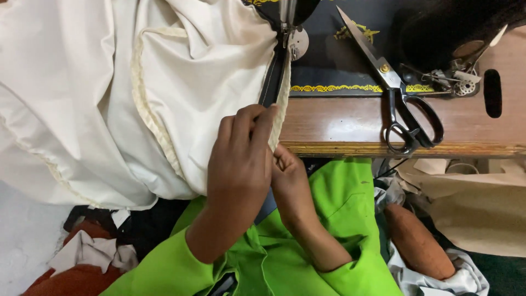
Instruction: Sewing a black zipper onto white fabric using a vintage Singer sewing machine
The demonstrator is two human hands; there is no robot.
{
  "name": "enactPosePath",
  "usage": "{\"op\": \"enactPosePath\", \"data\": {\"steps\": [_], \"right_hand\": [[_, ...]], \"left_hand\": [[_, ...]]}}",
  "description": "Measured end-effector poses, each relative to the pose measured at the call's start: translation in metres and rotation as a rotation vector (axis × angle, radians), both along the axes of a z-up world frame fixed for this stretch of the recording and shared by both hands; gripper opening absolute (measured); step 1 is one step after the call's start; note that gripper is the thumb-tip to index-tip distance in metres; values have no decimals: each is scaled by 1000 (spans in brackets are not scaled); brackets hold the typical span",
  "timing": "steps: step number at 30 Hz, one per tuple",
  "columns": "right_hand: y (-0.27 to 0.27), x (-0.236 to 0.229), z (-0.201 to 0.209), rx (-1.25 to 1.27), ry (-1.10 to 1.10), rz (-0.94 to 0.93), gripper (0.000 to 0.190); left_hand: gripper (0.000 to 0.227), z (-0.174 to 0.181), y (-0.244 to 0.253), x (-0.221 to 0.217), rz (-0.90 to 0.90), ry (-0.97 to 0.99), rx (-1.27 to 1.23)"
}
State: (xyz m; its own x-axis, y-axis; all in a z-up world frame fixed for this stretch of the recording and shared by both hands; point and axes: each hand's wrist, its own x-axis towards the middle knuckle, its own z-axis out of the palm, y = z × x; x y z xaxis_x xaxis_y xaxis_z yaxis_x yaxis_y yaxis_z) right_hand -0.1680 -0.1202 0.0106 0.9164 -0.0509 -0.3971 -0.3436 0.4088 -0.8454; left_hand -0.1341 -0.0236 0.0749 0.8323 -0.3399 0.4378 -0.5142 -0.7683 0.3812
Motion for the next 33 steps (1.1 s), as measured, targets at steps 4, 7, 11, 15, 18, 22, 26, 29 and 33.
{"op": "enactPosePath", "data": {"steps": [4, 7, 11, 15, 18, 22, 26, 29, 33], "right_hand": [[6, -8, 23, -94, 22, 77, 37], [6, -10, 22, -97, 4, 86, 36], [4, -8, 18, -93, -1, -12, 21], [6, -7, 22, -227, -216, -102, 39], [4, -6, 23, -482, -372, -43, 33], [9, -4, 15, -547, -484, -40, 5], [10, -4, -17, -687, -674, 56, 37], [2, 7, 10, -713, -787, 133, 21], [-15, 23, 31, -660, -679, -21, 40]], "left_hand": [[60, -29, 3, 16, 173, 28, 284], [56, -23, 4, 17, 165, 60, 295], [37, -10, 10, 12, 143, 112, 16], [33, 9, 6, 11, 124, 78, -98], [32, 5, 0, 18, 123, 38, -88], [24, -10, 5, 32, 85, 106, -147], [36, -27, 8, 47, 121, 190, -85], [32, -13, 9, 58, 180, 254, 26], [13, 4, 16, 60, 183, 124, -39]]}}
